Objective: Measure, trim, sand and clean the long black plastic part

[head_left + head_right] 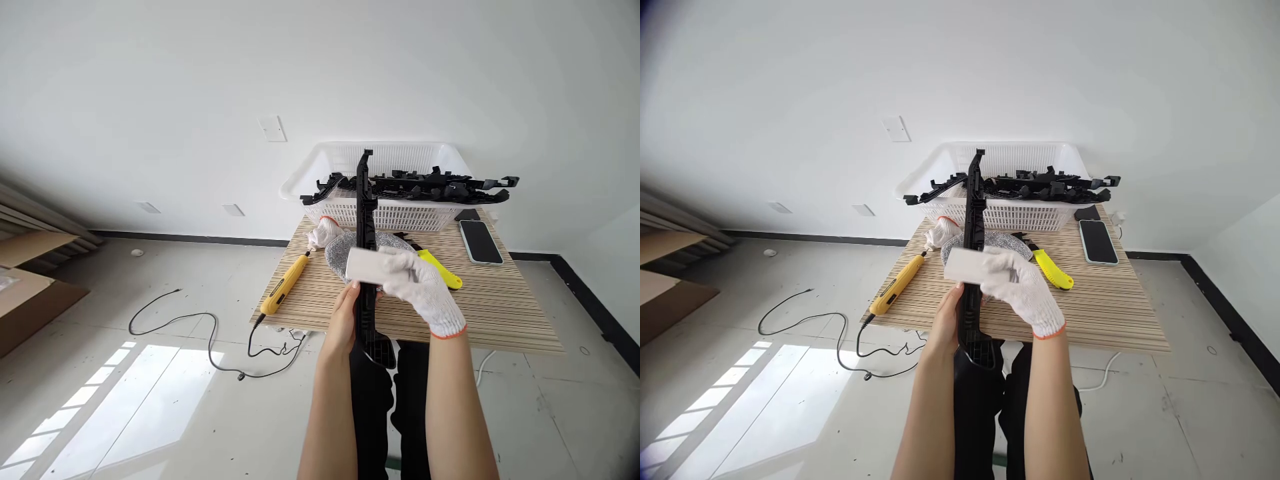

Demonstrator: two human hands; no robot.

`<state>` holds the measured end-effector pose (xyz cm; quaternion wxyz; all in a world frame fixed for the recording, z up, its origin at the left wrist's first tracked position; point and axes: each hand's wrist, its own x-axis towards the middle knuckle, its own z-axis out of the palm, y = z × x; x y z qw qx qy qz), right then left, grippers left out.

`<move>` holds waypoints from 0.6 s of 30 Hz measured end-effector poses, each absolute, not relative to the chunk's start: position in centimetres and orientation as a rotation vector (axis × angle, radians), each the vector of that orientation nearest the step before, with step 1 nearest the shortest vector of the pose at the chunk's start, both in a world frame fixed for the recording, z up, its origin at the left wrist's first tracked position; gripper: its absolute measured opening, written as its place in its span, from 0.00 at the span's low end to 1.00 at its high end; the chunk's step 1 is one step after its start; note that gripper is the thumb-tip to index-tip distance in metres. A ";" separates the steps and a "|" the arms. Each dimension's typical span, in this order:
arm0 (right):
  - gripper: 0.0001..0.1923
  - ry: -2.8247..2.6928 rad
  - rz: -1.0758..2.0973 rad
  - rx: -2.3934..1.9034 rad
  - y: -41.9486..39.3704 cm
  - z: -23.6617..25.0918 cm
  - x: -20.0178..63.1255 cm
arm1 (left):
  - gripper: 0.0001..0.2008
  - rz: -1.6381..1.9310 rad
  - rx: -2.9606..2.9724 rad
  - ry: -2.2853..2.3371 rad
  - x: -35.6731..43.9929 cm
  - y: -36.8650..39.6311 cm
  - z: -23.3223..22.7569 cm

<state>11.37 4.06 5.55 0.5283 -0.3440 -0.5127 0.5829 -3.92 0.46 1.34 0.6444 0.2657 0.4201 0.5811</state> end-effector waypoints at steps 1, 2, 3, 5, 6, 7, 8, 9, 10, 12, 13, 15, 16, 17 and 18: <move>0.14 -1.166 1.325 -0.817 4.1 5.6 11.3 | 0.24 1.316 0.616 0.954 -3.9 0.4 1.4; 0.14 -1.112 1.255 -0.809 4.1 5.6 11.2 | 0.24 1.307 0.627 0.948 -3.9 0.4 1.5; 0.14 -1.095 1.224 -0.803 4.1 5.7 11.2 | 0.24 1.300 0.629 0.947 -3.9 0.4 1.5; 0.14 -1.192 1.308 -0.820 4.0 5.7 11.2 | 0.25 1.298 0.604 0.977 -4.0 0.4 1.6; 0.15 -1.243 1.359 -0.831 4.0 5.7 11.3 | 0.25 1.300 0.589 0.990 -4.0 0.5 1.7; 0.15 -1.257 1.375 -0.840 4.0 5.6 11.4 | 0.25 1.297 0.582 0.987 -4.1 0.5 1.7; 0.15 -1.233 1.347 -0.848 4.0 5.6 11.5 | 0.25 1.286 0.585 0.967 -4.1 0.5 1.6; 0.15 -1.192 1.295 -0.847 4.0 5.5 11.6 | 0.25 1.273 0.594 0.936 -4.1 0.5 1.6; 0.15 -1.165 1.253 -0.840 4.0 5.4 11.6 | 0.25 1.256 0.603 0.906 -4.2 0.5 1.5; 0.15 -1.220 1.295 -0.827 4.0 5.2 11.7 | 0.25 1.228 0.602 0.877 -4.2 0.5 1.4; 0.15 -1.268 1.345 -0.820 4.0 5.1 11.6 | 0.25 1.216 0.597 0.871 -4.2 0.6 1.3; 0.14 -1.277 1.343 -0.818 4.1 5.1 11.6 | 0.23 1.221 0.586 0.834 -4.2 0.6 1.3; 0.14 -1.235 1.283 -0.826 4.1 5.1 11.6 | 0.22 1.235 0.579 0.802 -4.2 0.7 1.3; 0.14 -1.191 1.220 -0.829 4.1 5.2 11.6 | 0.21 1.257 0.571 0.769 -4.2 0.7 1.4; 0.14 -1.170 1.187 -0.830 4.1 5.2 11.6 | 0.21 1.277 0.564 0.742 -4.2 0.8 1.4</move>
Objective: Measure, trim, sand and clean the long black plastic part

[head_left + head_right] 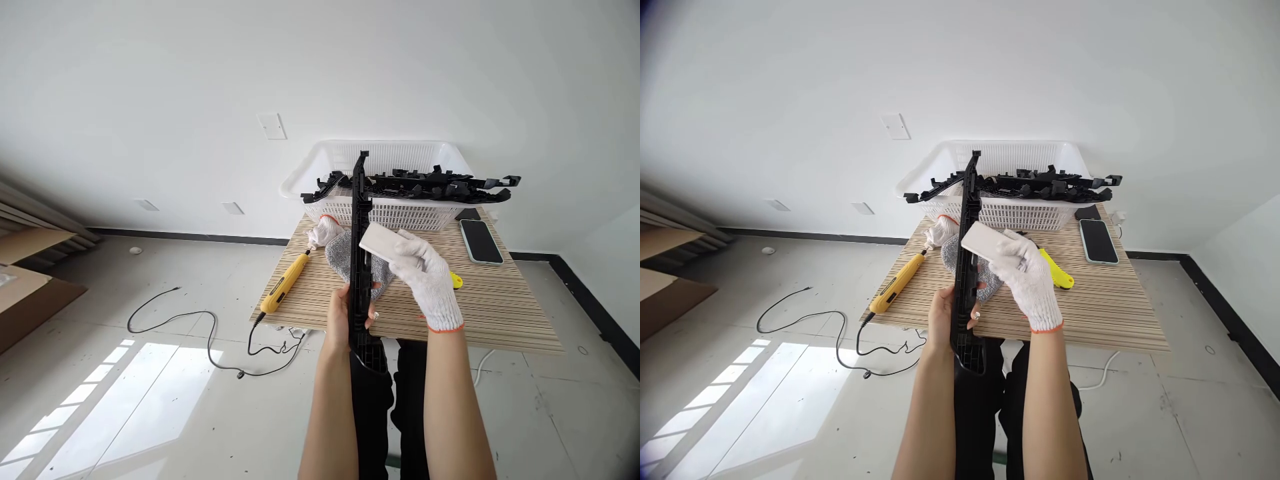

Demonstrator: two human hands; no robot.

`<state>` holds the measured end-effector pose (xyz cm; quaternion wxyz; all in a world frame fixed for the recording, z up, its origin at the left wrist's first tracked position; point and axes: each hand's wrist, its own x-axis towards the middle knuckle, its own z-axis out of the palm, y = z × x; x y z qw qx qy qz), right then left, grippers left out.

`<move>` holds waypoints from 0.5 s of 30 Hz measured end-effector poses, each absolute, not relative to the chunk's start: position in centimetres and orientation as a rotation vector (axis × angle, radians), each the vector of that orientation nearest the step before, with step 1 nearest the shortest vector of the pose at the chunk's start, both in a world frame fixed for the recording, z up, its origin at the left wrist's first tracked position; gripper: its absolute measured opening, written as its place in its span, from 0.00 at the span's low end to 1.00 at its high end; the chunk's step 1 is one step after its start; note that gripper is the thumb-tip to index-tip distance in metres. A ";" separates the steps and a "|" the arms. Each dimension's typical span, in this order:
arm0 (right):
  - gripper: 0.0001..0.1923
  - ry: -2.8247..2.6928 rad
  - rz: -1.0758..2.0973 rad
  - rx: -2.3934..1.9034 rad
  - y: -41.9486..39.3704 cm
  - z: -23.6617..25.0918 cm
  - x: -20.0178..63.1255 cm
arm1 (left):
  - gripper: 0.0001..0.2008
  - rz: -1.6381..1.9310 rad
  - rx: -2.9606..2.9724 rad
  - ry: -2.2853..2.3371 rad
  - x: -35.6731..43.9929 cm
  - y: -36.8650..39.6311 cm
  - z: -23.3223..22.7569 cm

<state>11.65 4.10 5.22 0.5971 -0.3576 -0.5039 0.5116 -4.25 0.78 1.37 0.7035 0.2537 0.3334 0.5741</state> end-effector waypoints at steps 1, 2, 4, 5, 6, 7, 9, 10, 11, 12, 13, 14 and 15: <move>0.14 -1.187 1.209 -0.837 4.1 5.3 11.7 | 0.21 1.288 0.560 0.726 -4.3 0.8 1.4; 0.14 -1.230 1.268 -0.846 4.1 5.3 11.9 | 0.21 1.284 0.561 0.717 -4.4 0.9 1.4; 0.14 -1.289 1.359 -0.858 4.0 5.4 12.1 | 0.21 1.273 0.561 0.712 -4.5 0.9 1.2; 0.14 -1.270 1.340 -0.868 4.0 5.5 12.2 | 0.21 1.273 0.559 0.709 -4.5 0.9 1.1; 0.14 -1.228 1.288 -0.878 4.0 5.5 12.3 | 0.21 1.277 0.555 0.704 -4.6 0.9 1.0; 0.14 -1.189 1.235 -0.881 3.9 5.5 12.3 | 0.21 1.285 0.554 0.701 -4.6 0.8 1.0; 0.15 -1.200 1.207 -0.894 3.8 5.5 12.4 | 0.20 1.293 0.571 0.710 -4.6 0.7 0.9; 0.15 -1.247 1.230 -0.904 3.8 5.5 12.4 | 0.18 1.292 0.586 0.724 -4.6 0.7 0.9; 0.14 -1.299 1.249 -0.906 3.8 5.5 12.4 | 0.17 1.288 0.600 0.738 -4.6 0.7 0.9; 0.14 -1.326 1.239 -0.905 3.8 5.5 12.4 | 0.17 1.285 0.608 0.744 -4.6 0.6 1.0; 0.14 -1.320 1.197 -0.902 3.8 5.4 12.3 | 0.17 1.283 0.608 0.737 -4.6 0.6 1.1; 0.14 -1.290 1.140 -0.896 3.8 5.4 12.3 | 0.18 1.282 0.602 0.717 -4.6 0.6 1.2; 0.14 -1.261 1.095 -0.889 3.8 5.3 12.2 | 0.20 1.283 0.591 0.689 -4.6 0.6 1.4</move>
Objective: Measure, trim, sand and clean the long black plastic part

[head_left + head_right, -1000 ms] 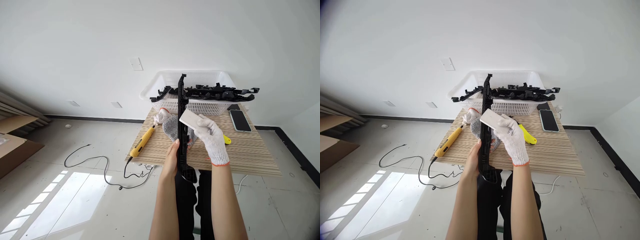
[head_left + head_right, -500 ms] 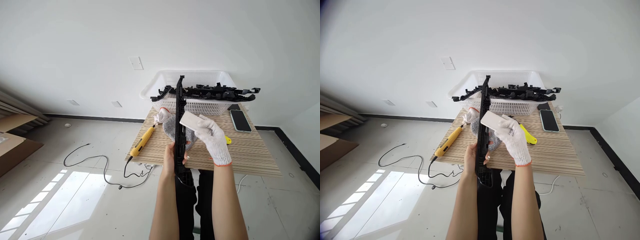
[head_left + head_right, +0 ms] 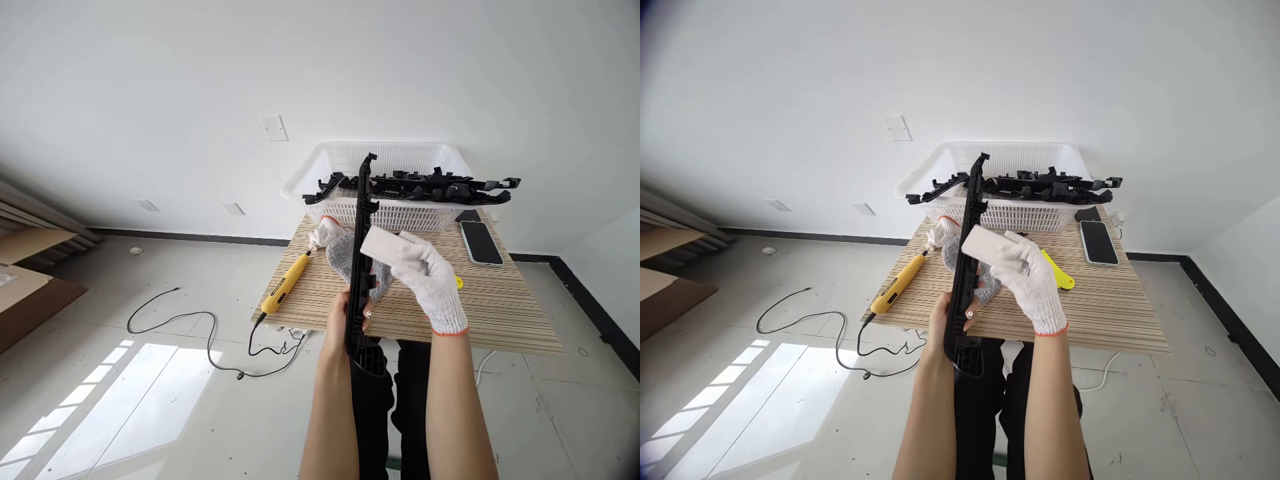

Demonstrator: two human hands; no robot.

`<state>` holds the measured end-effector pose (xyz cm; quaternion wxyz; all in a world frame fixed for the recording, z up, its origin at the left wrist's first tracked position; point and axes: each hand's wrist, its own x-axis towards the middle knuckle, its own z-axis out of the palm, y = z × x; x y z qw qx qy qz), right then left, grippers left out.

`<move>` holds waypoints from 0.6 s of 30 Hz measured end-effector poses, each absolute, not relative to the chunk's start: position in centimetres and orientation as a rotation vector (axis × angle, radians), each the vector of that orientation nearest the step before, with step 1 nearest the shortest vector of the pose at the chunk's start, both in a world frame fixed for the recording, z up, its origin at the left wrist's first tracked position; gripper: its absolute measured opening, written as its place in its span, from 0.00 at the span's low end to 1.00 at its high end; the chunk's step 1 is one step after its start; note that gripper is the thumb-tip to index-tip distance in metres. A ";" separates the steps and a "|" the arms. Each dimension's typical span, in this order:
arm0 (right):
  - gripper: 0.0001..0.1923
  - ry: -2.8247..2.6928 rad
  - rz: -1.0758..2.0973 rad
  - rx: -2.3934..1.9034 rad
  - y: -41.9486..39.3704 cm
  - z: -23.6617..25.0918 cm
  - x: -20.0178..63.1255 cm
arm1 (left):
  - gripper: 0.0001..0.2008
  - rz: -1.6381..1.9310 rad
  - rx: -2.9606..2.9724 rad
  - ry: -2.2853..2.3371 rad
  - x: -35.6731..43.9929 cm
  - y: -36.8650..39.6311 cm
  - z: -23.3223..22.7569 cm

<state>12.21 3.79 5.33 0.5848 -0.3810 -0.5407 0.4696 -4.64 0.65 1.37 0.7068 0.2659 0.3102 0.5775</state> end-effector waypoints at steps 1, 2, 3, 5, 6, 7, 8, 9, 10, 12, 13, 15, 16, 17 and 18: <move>0.14 -1.255 1.090 -0.887 3.8 5.3 12.2 | 0.21 1.287 0.576 0.663 -4.6 0.7 1.5; 0.14 -1.271 1.119 -0.888 3.8 5.2 12.1 | 0.20 1.295 0.563 0.645 -4.6 0.7 1.7; 0.14 -1.298 1.163 -0.887 3.9 5.2 12.0 | 0.19 1.305 0.550 0.636 -4.6 0.7 1.8; 0.14 -1.318 1.219 -0.880 3.9 5.3 11.9 | 0.19 1.305 0.529 0.633 -4.5 0.6 2.1; 0.14 -1.282 1.200 -0.876 3.9 5.4 11.8 | 0.20 1.298 0.521 0.627 -4.5 0.6 2.2; 0.14 -1.231 1.164 -0.867 3.9 5.5 11.8 | 0.22 1.285 0.513 0.612 -4.5 0.5 2.3; 0.14 -1.190 1.137 -0.857 3.9 5.6 11.7 | 0.25 1.267 0.507 0.592 -4.5 0.4 2.4; 0.14 -1.178 1.138 -0.847 3.8 5.7 11.8 | 0.26 1.254 0.502 0.568 -4.5 0.3 2.5; 0.14 -1.188 1.160 -0.835 3.8 5.9 11.8 | 0.26 1.247 0.500 0.545 -4.5 0.2 2.5; 0.14 -1.218 1.192 -0.820 3.7 6.1 11.9 | 0.24 1.240 0.508 0.515 -4.6 0.0 2.5; 0.13 -1.211 1.178 -0.830 3.7 6.2 12.0 | 0.23 1.232 0.521 0.518 -4.6 -0.1 2.5; 0.13 -1.171 1.120 -0.861 3.6 6.3 12.1 | 0.21 1.208 0.562 0.550 -4.7 -0.2 2.4; 0.13 -1.173 1.117 -0.871 3.6 6.3 12.1 | 0.20 1.201 0.583 0.572 -4.7 -0.3 2.4; 0.13 -1.194 1.136 -0.873 3.6 6.3 12.1 | 0.20 1.199 0.602 0.592 -4.6 -0.3 2.4; 0.13 -1.216 1.159 -0.866 3.6 6.4 12.1 | 0.20 1.202 0.615 0.608 -4.6 -0.4 2.4</move>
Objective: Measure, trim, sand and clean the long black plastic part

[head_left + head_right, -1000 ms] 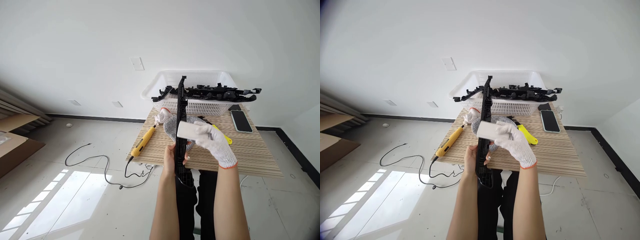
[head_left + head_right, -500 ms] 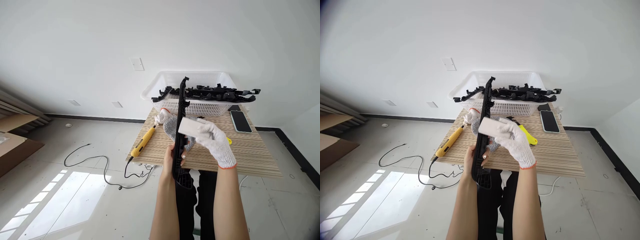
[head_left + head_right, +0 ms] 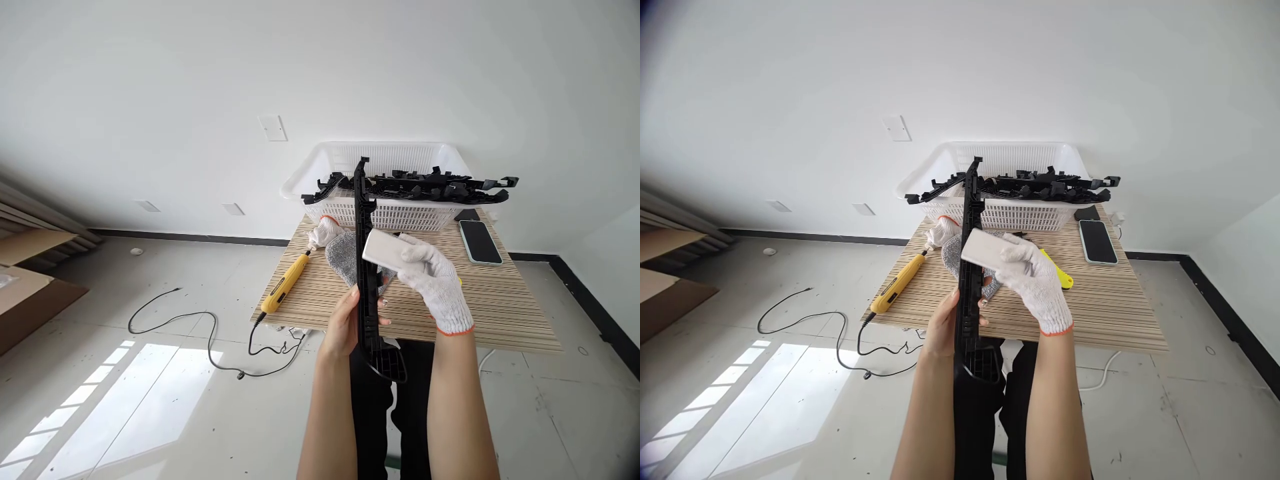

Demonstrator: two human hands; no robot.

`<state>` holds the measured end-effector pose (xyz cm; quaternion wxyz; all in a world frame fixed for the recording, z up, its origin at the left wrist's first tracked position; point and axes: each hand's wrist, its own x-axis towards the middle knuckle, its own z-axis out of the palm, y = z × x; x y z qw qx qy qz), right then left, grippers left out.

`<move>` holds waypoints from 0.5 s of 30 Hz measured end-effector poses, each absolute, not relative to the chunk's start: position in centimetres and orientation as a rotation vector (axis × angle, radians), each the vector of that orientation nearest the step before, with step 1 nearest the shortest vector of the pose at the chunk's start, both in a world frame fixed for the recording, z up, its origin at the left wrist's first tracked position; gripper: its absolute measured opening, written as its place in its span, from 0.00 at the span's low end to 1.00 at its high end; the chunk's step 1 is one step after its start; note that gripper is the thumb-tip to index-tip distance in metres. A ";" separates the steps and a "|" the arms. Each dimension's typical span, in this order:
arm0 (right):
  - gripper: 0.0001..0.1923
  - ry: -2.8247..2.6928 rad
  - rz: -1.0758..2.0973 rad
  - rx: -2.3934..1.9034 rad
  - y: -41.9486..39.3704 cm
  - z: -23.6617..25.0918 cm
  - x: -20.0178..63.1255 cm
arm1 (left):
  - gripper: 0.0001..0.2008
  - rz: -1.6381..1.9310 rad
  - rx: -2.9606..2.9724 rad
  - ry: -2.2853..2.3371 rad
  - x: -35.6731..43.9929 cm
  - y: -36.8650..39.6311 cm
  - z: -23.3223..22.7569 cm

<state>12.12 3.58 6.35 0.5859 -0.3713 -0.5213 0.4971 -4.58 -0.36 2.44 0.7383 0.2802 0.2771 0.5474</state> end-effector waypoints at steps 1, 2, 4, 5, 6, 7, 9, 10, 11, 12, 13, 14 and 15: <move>0.13 -1.224 1.171 -0.853 3.6 6.3 12.1 | 0.21 1.213 0.621 0.623 -4.5 -0.4 2.5; 0.14 -1.214 1.164 -0.846 3.6 6.3 12.1 | 0.21 1.226 0.622 0.639 -4.5 -0.4 2.5; 0.14 -1.176 1.131 -0.846 3.6 6.3 12.1 | 0.24 1.261 0.609 0.683 -4.5 -0.4 2.5; 0.14 -1.180 1.139 -0.843 3.6 6.3 12.1 | 0.26 1.278 0.594 0.711 -4.6 -0.4 2.4; 0.14 -1.204 1.168 -0.834 3.6 6.3 12.1 | 0.27 1.288 0.578 0.743 -4.7 -0.4 2.3; 0.14 -1.228 1.199 -0.820 3.5 6.3 12.1 | 0.29 1.287 0.566 0.776 -4.8 -0.4 2.2; 0.14 -1.211 1.203 -0.799 3.4 6.4 12.1 | 0.31 1.253 0.561 0.832 -5.1 -0.4 2.0; 0.14 -1.173 1.176 -0.802 3.4 6.4 12.1 | 0.32 1.230 0.572 0.848 -5.3 -0.3 1.9; 0.14 -1.143 1.154 -0.808 3.4 6.5 12.1 | 0.32 1.210 0.589 0.852 -5.3 -0.3 1.9; 0.14 -1.138 1.153 -0.810 3.4 6.6 12.1 | 0.33 1.197 0.609 0.847 -5.3 -0.3 2.0; 0.13 -1.163 1.178 -0.809 3.3 6.6 12.1 | 0.33 1.190 0.626 0.836 -5.3 -0.3 2.1; 0.13 -1.199 1.215 -0.807 3.3 6.7 12.2 | 0.34 1.184 0.642 0.826 -5.2 -0.3 2.2; 0.13 -1.223 1.240 -0.805 3.3 6.7 12.2 | 0.34 1.179 0.656 0.821 -5.0 -0.3 2.4</move>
